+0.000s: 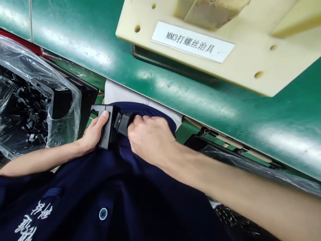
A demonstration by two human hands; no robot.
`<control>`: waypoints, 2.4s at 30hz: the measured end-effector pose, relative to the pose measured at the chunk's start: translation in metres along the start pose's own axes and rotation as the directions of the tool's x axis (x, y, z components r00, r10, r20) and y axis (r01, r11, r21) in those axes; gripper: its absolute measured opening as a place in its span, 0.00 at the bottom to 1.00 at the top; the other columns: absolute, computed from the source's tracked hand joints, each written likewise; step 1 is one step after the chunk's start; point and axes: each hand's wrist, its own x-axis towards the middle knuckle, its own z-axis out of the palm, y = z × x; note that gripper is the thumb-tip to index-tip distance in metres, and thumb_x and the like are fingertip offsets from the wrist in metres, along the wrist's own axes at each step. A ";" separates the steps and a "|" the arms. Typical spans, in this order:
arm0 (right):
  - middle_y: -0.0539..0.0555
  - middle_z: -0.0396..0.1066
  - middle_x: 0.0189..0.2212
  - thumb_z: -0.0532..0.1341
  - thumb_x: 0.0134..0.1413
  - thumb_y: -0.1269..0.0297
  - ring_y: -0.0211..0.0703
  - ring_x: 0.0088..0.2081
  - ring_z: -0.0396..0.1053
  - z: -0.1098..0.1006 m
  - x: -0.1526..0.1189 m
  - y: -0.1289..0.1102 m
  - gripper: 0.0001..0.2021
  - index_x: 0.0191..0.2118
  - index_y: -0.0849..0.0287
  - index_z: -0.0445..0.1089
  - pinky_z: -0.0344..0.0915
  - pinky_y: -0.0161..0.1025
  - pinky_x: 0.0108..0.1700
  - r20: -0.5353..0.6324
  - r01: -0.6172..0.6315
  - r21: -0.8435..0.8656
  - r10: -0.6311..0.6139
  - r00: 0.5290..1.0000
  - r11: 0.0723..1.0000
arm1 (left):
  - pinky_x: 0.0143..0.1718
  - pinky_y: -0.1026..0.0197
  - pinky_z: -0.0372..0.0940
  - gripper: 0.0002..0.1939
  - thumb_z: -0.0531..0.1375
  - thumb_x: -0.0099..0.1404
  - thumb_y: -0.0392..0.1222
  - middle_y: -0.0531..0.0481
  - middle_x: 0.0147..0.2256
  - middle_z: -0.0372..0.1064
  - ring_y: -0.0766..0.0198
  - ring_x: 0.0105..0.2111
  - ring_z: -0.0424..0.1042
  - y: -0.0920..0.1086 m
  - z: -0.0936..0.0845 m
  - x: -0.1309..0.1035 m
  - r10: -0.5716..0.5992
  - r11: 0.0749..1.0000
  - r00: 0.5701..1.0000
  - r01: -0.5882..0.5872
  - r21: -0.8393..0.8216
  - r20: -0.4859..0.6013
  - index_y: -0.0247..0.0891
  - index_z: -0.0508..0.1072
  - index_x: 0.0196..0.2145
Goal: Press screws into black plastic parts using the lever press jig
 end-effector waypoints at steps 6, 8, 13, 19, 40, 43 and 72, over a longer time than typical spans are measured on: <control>0.57 0.71 0.26 0.56 0.55 0.65 0.44 0.29 0.67 0.005 0.002 0.011 0.10 0.30 0.64 0.73 0.51 0.39 0.28 -0.076 0.102 0.090 -0.095 0.993 0.991 | 0.22 0.65 0.56 0.30 0.60 0.53 0.70 0.54 0.19 0.63 0.69 0.19 0.60 -0.002 -0.001 -0.005 -0.112 0.993 0.992 0.114 -0.022 0.058 0.35 0.71 0.25; 0.57 0.71 0.25 0.57 0.54 0.67 0.44 0.28 0.67 0.007 0.005 0.011 0.09 0.30 0.64 0.73 0.50 0.38 0.28 -0.043 0.126 0.069 -0.123 0.991 0.990 | 0.24 0.65 0.58 0.30 0.61 0.53 0.69 0.53 0.21 0.67 0.68 0.21 0.62 -0.001 -0.002 -0.007 -0.071 0.997 0.994 0.070 0.011 0.085 0.34 0.73 0.27; 0.57 0.72 0.27 0.57 0.55 0.66 0.45 0.28 0.68 0.007 0.010 0.010 0.10 0.30 0.64 0.73 0.47 0.39 0.26 0.030 0.142 0.068 -0.144 0.989 0.988 | 0.33 0.64 0.64 0.29 0.59 0.58 0.66 0.50 0.27 0.73 0.62 0.30 0.70 -0.001 -0.004 -0.008 -0.022 0.998 0.992 0.014 0.067 0.121 0.33 0.76 0.36; 0.58 0.70 0.26 0.57 0.54 0.67 0.45 0.28 0.67 0.011 0.014 0.012 0.09 0.30 0.65 0.73 0.48 0.39 0.28 0.043 0.187 0.034 -0.188 0.981 0.982 | 0.40 0.63 0.65 0.28 0.60 0.59 0.64 0.49 0.31 0.76 0.58 0.38 0.74 -0.001 -0.005 -0.005 -0.019 0.997 0.994 0.010 0.082 0.108 0.34 0.76 0.39; 0.60 0.73 0.28 0.57 0.57 0.68 0.46 0.29 0.69 0.004 0.013 0.010 0.10 0.31 0.66 0.74 0.48 0.39 0.27 0.077 0.072 0.060 -0.077 0.994 0.996 | 0.37 0.62 0.65 0.26 0.60 0.59 0.63 0.51 0.24 0.71 0.58 0.34 0.72 -0.003 -0.002 -0.004 -0.018 0.993 0.995 0.006 0.116 0.103 0.34 0.76 0.36; 0.60 0.72 0.27 0.57 0.55 0.72 0.45 0.28 0.68 0.005 0.012 0.009 0.08 0.31 0.67 0.73 0.44 0.38 0.26 0.099 0.077 0.028 -0.079 0.992 0.997 | 0.40 0.62 0.66 0.25 0.59 0.61 0.62 0.51 0.26 0.72 0.58 0.36 0.73 -0.001 -0.003 -0.004 0.009 0.988 0.994 -0.026 0.150 0.113 0.34 0.76 0.36; 0.63 0.69 0.28 0.52 0.54 0.78 0.49 0.30 0.68 0.017 0.028 0.006 0.11 0.29 0.69 0.71 0.45 0.39 0.28 0.167 0.125 -0.084 -0.110 0.980 0.989 | 0.18 0.68 0.59 0.21 0.60 0.62 0.58 0.53 0.19 0.67 0.69 0.18 0.64 0.006 0.006 0.003 -0.337 0.939 0.941 0.339 -0.059 0.036 0.35 0.72 0.27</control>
